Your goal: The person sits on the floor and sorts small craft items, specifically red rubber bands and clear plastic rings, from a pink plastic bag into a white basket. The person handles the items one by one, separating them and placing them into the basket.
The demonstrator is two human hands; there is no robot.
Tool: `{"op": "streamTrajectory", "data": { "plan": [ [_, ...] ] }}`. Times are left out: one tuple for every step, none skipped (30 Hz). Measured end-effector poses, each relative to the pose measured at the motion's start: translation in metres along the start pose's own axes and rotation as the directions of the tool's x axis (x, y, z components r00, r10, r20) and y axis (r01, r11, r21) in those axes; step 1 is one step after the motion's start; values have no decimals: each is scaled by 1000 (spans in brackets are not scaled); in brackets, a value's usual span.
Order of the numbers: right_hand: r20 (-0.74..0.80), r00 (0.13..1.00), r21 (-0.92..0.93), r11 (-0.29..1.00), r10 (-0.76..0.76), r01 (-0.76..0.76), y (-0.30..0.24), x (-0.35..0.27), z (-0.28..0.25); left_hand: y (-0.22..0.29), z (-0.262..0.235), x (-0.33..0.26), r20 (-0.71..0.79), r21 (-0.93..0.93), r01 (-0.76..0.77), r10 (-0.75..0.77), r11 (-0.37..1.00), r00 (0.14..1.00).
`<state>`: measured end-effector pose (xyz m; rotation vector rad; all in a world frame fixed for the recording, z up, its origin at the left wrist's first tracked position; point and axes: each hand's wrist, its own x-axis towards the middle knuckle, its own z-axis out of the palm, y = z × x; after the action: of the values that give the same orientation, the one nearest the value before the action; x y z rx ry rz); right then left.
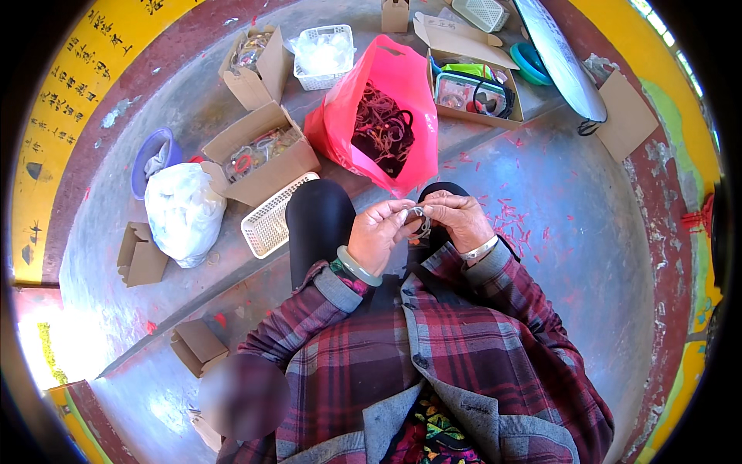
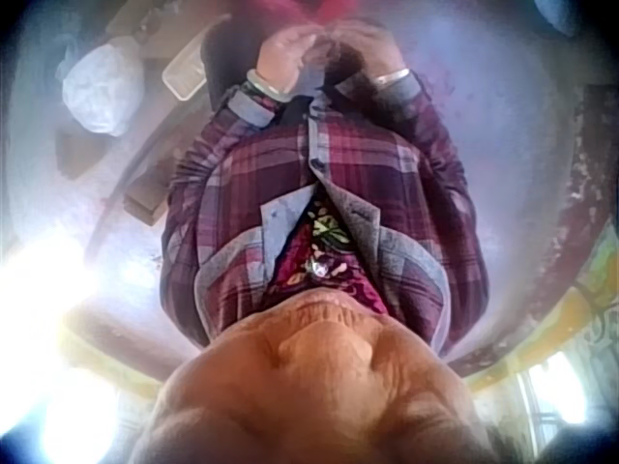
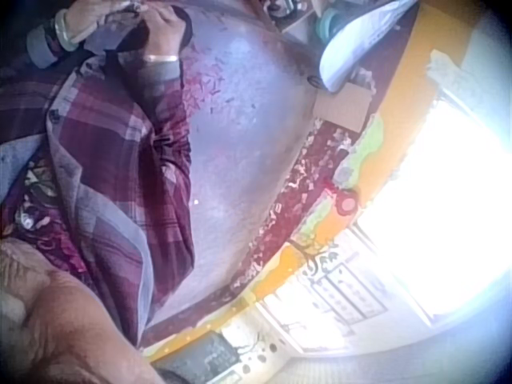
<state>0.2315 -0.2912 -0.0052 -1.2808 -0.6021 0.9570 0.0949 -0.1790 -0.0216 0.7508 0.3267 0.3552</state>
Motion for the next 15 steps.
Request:
{"op": "streamTrajectory", "data": {
  "plan": [
    [-11, 1000, 18, 1000, 11, -10, 1, 0, 0, 0, 0, 0, 3, -1, -1, 1, 1000, 1000],
    [-22, 1000, 35, 999, 21, -21, 2, 0, 0, 0, 1, -1, 6, -1, -2, 2, 1000, 1000],
    [-33, 999, 54, 998, 32, -30, 3, 0, 0, 0, 1, -1, 9, -2, -3, 3, 1000, 1000],
    [-38, 999, 72, 997, 32, -30, 4, 0, 0, 0, 1, -1, 9, -11, -3, 3, 1000, 1000],
    [-44, 999, 90, 996, 33, -29, 5, 0, -1, -1, 0, -1, 10, -21, -3, 4, 1000, 1000],
    [-49, 998, 108, 994, 33, -27, 6, 1, -1, -1, 0, -1, 11, -30, -4, 4, 1000, 1000],
    [-53, 998, 85, 996, 28, -23, 5, 0, 0, 0, 0, 0, -8, -7, 26, -26, 1000, 1000],
    [-58, 998, 62, 998, 23, -20, 3, 0, 1, 2, 0, 1, -27, 15, 57, -57, 998, 998],
    [-62, 998, 38, 999, 18, -16, 1, -1, 2, 3, 0, 2, -47, 37, 88, -87, 995, 995],
    [-58, 998, -17, 1000, -10, 9, 0, -1, 3, 3, 0, 3, -58, 94, 87, -82, 992, 995],
    [-52, 998, -72, 997, -37, 34, -1, -1, 3, 3, 0, 3, -69, 149, 87, -77, 985, 995],
    [-44, 997, -126, 990, -64, 58, -2, -2, 4, 2, 1, 4, -80, 205, 86, -71, 975, 994],
    [-39, 997, -136, 989, -64, 58, -4, -2, 5, 3, 1, 3, -90, 235, 80, -60, 969, 994],
    [-35, 997, -146, 988, -63, 57, -6, -2, 6, 4, 2, 1, -99, 266, 74, -49, 961, 994],
    [-31, 998, -157, 986, -62, 57, -8, -3, 6, 5, 3, 0, -108, 295, 69, -38, 953, 993]
  ]
}}
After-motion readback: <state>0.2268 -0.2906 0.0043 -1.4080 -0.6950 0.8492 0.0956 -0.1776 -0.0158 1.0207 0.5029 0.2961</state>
